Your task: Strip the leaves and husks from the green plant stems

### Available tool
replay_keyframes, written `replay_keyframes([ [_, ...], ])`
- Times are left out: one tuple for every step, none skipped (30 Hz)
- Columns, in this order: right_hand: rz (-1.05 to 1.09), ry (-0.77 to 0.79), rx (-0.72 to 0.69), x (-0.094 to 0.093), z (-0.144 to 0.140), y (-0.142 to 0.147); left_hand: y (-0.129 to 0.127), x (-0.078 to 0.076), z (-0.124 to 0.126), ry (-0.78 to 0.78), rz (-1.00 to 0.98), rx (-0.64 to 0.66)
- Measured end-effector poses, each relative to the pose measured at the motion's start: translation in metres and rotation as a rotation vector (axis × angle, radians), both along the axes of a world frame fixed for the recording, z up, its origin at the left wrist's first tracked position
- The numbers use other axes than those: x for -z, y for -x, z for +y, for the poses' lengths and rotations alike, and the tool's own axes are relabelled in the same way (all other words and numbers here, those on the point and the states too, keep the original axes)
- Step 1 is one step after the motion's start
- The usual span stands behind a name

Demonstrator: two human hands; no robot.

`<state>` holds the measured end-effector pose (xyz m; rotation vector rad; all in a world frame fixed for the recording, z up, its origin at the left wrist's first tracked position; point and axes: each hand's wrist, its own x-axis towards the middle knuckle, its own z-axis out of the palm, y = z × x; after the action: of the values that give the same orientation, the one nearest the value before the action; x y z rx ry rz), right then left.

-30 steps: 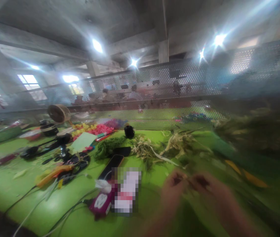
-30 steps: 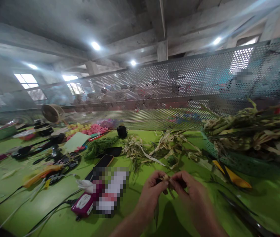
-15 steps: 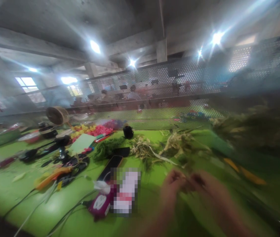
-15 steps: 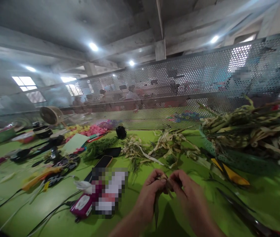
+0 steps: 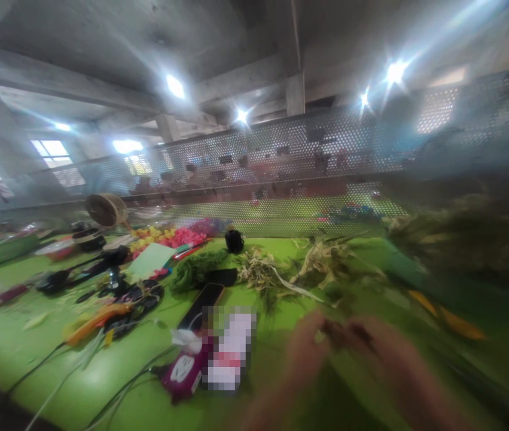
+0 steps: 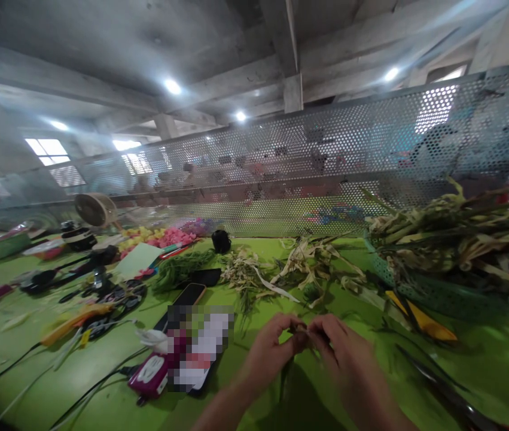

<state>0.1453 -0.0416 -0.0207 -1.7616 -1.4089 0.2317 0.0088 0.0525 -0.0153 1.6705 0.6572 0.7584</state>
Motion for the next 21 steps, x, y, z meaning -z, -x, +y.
replay_keyframes([
  [0.005, 0.003, 0.000, 0.001, 0.001, -0.001, -0.001, 0.001, -0.001, 0.039, -0.009, 0.008],
  [0.024, 0.002, 0.003, 0.001, 0.001, -0.001, -0.002, 0.002, -0.002, 0.078, -0.021, 0.020],
  [0.059, -0.002, 0.010, 0.001, 0.002, -0.002, -0.003, 0.003, -0.003, 0.118, -0.038, 0.033],
  [0.104, -0.004, 0.017, 0.001, 0.003, -0.002, -0.004, 0.002, -0.004, 0.156, -0.059, 0.042],
  [0.150, -0.003, 0.023, 0.000, 0.003, -0.001, -0.005, 0.002, -0.005, 0.188, -0.079, 0.046],
  [0.189, 0.003, 0.027, -0.002, 0.004, 0.000, -0.005, 0.001, -0.006, 0.210, -0.096, 0.042],
  [0.209, 0.008, 0.033, -0.003, 0.004, 0.001, -0.006, 0.000, -0.006, 0.222, -0.108, 0.035],
  [0.210, 0.013, 0.039, -0.004, 0.004, 0.002, -0.006, 0.000, -0.006, 0.225, -0.115, 0.023],
  [0.198, 0.018, 0.041, -0.005, 0.004, 0.003, -0.007, 0.000, -0.007, 0.222, -0.120, 0.008],
  [0.181, 0.019, 0.046, -0.005, 0.003, 0.004, -0.007, 0.000, -0.008, 0.220, -0.128, -0.005],
  [0.163, 0.019, 0.049, -0.005, 0.003, 0.005, -0.008, 0.000, -0.008, 0.225, -0.143, -0.013],
  [0.145, 0.021, 0.050, -0.005, 0.002, 0.005, -0.008, 0.001, -0.009, 0.237, -0.160, -0.016],
  [0.127, 0.023, 0.049, -0.005, 0.002, 0.005, -0.008, 0.002, -0.010, 0.256, -0.176, -0.012],
  [0.108, 0.023, 0.046, -0.004, 0.001, 0.006, -0.009, 0.002, -0.011, 0.280, -0.190, -0.008],
  [0.089, 0.018, 0.045, -0.004, 0.001, 0.006, -0.009, 0.002, -0.012, 0.304, -0.198, -0.003],
  [0.072, 0.015, 0.042, -0.003, 0.001, 0.007, -0.009, 0.003, -0.013, 0.326, -0.200, -0.001],
  [0.061, 0.014, 0.037, -0.003, 0.001, 0.007, -0.010, 0.002, -0.013, 0.349, -0.197, -0.005],
  [0.054, 0.016, 0.034, -0.003, 0.001, 0.008, -0.010, 0.002, -0.014, 0.374, -0.192, -0.013],
  [0.051, 0.024, 0.031, -0.004, 0.002, 0.008, -0.010, 0.001, -0.014, 0.396, -0.189, -0.023],
  [0.053, 0.037, 0.025, -0.004, 0.002, 0.008, -0.011, 0.000, -0.014, 0.411, -0.188, -0.034],
  [0.057, 0.045, 0.019, -0.004, 0.003, 0.007, -0.011, -0.001, -0.014, 0.418, -0.191, -0.040],
])
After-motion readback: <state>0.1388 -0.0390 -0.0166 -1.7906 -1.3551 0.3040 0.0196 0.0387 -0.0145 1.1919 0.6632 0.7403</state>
